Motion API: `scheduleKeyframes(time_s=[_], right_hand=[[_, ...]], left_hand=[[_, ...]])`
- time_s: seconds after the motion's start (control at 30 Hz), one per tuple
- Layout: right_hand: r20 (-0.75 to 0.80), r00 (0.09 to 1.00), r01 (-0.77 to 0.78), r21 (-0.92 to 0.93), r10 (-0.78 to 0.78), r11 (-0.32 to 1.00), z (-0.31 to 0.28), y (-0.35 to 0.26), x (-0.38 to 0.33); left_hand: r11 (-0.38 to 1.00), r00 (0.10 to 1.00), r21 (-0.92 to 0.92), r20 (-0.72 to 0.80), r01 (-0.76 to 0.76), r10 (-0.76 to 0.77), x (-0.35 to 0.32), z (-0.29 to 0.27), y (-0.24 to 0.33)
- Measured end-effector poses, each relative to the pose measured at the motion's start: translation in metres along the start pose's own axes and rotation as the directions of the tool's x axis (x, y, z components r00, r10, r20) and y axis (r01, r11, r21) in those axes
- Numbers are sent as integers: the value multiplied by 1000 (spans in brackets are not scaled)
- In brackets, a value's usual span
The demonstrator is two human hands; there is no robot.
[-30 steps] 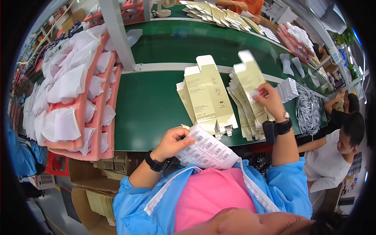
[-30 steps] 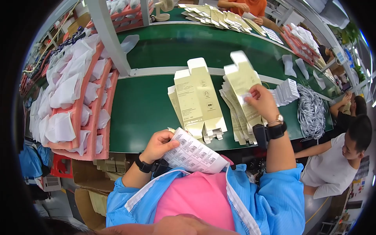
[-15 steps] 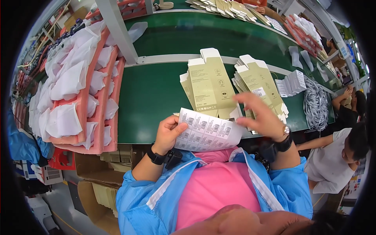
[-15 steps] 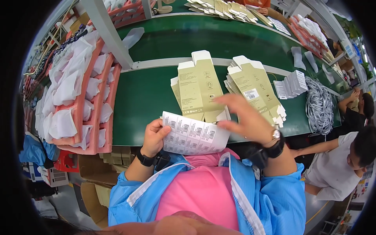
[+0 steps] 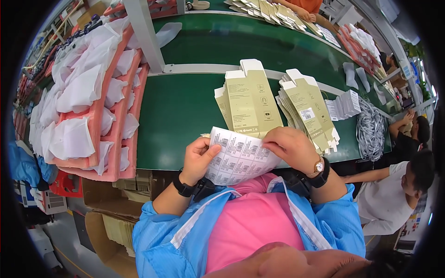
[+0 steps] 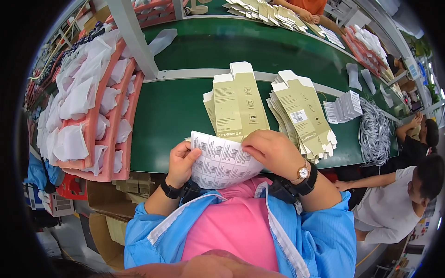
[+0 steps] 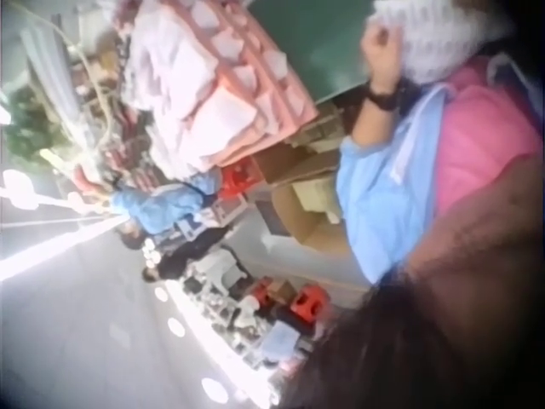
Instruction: Applying small white stickers to flat cardboard boxes at an assembly station.
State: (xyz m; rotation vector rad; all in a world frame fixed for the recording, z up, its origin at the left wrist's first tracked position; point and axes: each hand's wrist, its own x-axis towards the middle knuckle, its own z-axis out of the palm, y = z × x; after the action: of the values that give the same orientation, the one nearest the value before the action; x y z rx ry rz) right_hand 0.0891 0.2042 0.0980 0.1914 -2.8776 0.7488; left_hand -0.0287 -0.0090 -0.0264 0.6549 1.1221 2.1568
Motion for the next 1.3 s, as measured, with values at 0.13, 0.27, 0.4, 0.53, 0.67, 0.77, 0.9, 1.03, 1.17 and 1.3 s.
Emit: scheduleKeyframes(time_s=[0.13, 0.27, 0.4, 0.53, 0.67, 0.77, 0.9, 1.03, 1.17, 1.3], right_hand=[[-45, 982, 186, -5, -186, 983, -7, 5, 0], [25, 947, 312, 173, -321, 934, -35, 13, -5], [-239, 964, 81, 684, 117, 725, -34, 23, 8], [-59, 908, -205, 801, 415, 562, -4, 32, 59], [30, 869, -342, 759, 494, 555, 25, 55, 73], [107, 843, -434, 715, 528, 548, 30, 64, 72], [133, 841, -449, 713, 525, 539, 33, 67, 74], [134, 843, -446, 716, 520, 538, 35, 67, 75], [108, 830, -472, 658, 547, 587, 36, 60, 77], [-116, 911, -367, 215, 396, 905, 48, 56, 77]], left_hand=[[1000, 1000, 28, -3, 11, -11, 2, 1, 1], [998, 998, -9, -16, 58, -59, 2, 2, 1], [954, 993, 296, 116, -49, 16, 4, 3, 2], [876, 958, 423, 253, -234, 133, 6, 11, 3], [865, 945, 438, 309, -244, 110, 6, 11, 6], [848, 945, 489, 325, -205, 42, 7, 8, 8], [812, 943, 559, 331, -168, -33, 7, 9, 10], [812, 945, 560, 326, -165, -33, 8, 10, 11], [810, 942, 552, 335, -196, 0, 9, 9, 10], [811, 942, 548, 335, -205, 11, 8, 10, 10]])
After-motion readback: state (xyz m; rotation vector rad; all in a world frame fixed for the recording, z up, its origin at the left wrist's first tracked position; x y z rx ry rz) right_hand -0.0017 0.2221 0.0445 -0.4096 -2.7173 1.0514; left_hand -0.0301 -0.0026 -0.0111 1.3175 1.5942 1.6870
